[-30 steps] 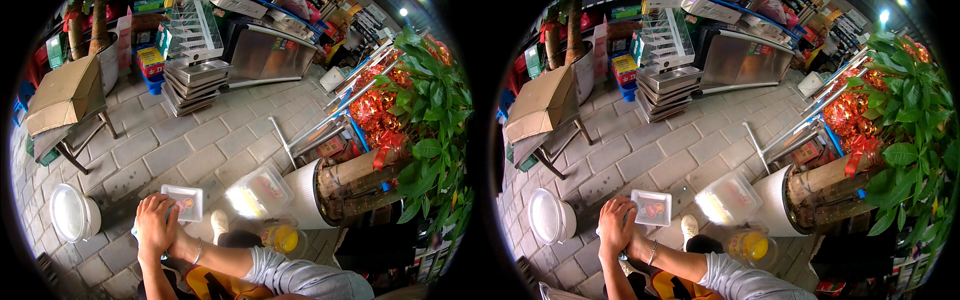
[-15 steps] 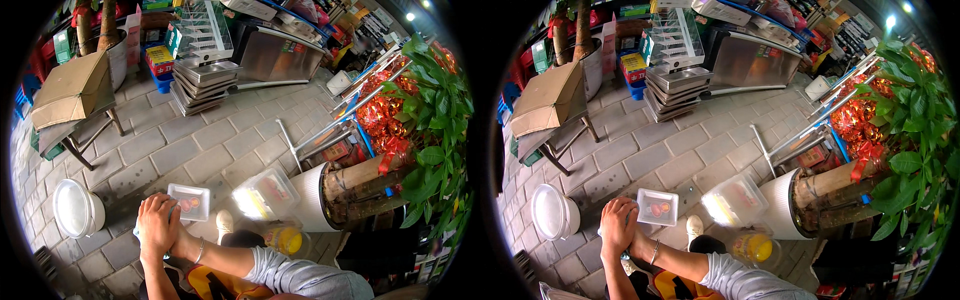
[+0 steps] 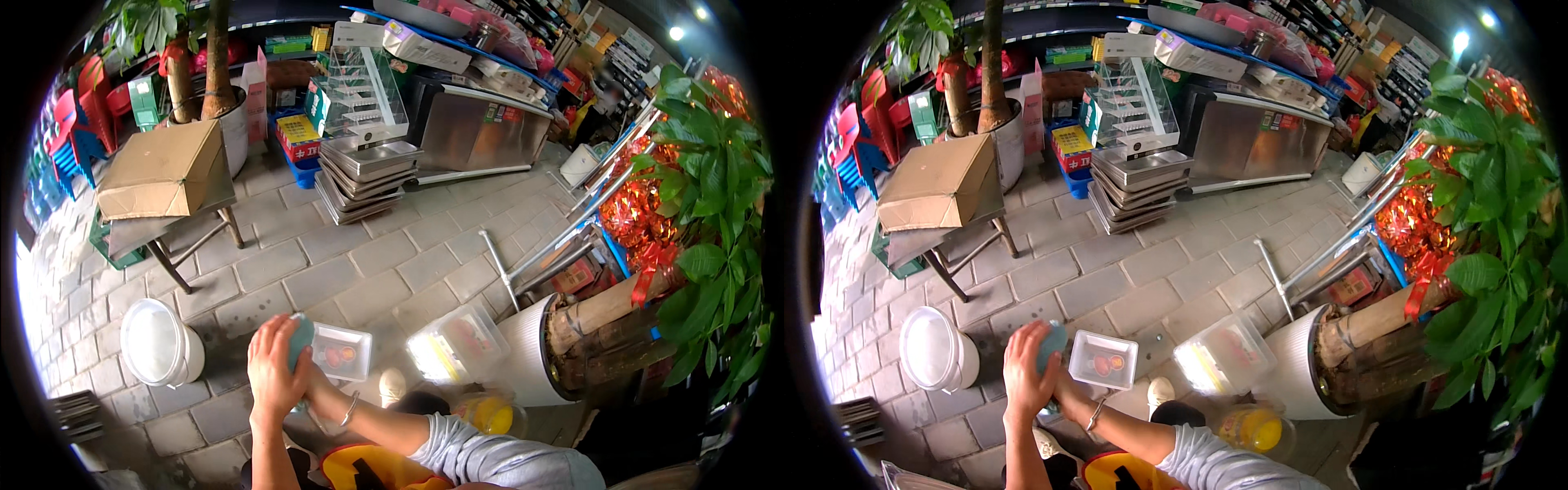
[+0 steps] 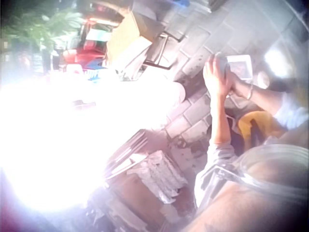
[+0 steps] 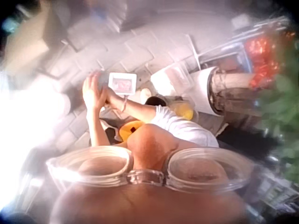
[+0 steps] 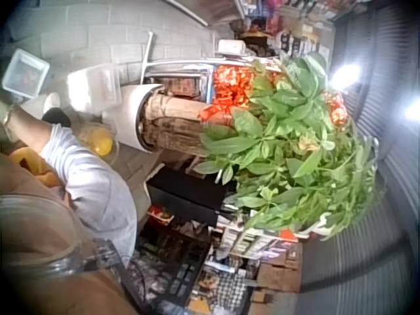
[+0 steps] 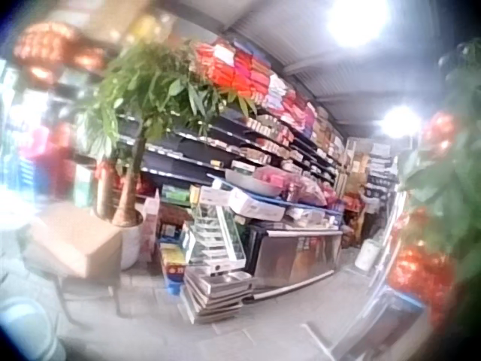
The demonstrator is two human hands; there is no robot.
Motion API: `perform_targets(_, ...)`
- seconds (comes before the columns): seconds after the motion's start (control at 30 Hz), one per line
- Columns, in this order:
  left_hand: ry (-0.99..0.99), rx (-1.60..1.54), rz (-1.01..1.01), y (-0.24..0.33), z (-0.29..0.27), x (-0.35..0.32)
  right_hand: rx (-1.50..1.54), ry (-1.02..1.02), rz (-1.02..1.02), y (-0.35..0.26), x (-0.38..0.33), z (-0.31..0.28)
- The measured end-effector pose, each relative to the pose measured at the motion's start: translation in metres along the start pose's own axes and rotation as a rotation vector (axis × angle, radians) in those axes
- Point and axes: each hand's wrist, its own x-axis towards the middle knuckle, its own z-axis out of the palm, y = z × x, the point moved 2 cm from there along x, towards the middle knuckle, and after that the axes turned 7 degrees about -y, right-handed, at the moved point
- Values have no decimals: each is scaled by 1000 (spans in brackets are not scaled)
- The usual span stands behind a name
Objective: The person wipes the interior and exterior of clear plastic food containers using a light blue cloth. They handle multiple containers one at a time, turning them over to clean all sides and occasionally inspecting the surfaces.
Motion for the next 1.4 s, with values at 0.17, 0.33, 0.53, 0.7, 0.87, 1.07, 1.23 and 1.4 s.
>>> perform_targets(0.17, 268, -373, -220, -1, -15, -12, -653, -40, -640, -44, -3, -7)
perform_targets(0.33, 524, -1586, -578, -76, -13, -47, -790, 29, -783, -71, 9, -15)
perform_targets(0.53, 656, -1723, -488, -71, -61, -42, -1522, 274, -588, -89, 19, -92)
perform_targets(0.7, 340, -1221, -379, -72, -24, -46, -1814, 178, -78, -22, 52, -193)
perform_targets(0.87, 540, -1742, -581, -72, -46, -45, -1220, 318, 350, 57, 129, -234)
perform_targets(1.07, 444, -1808, -519, -62, -20, -35, -1365, 642, 243, 83, 113, -268)
perform_targets(1.23, 485, -1947, -591, -57, -31, -24, -1155, 581, 345, 75, 121, -242)
perform_targets(1.4, 612, -1867, -704, -65, -18, -43, -1158, 843, 219, 89, 107, -299)
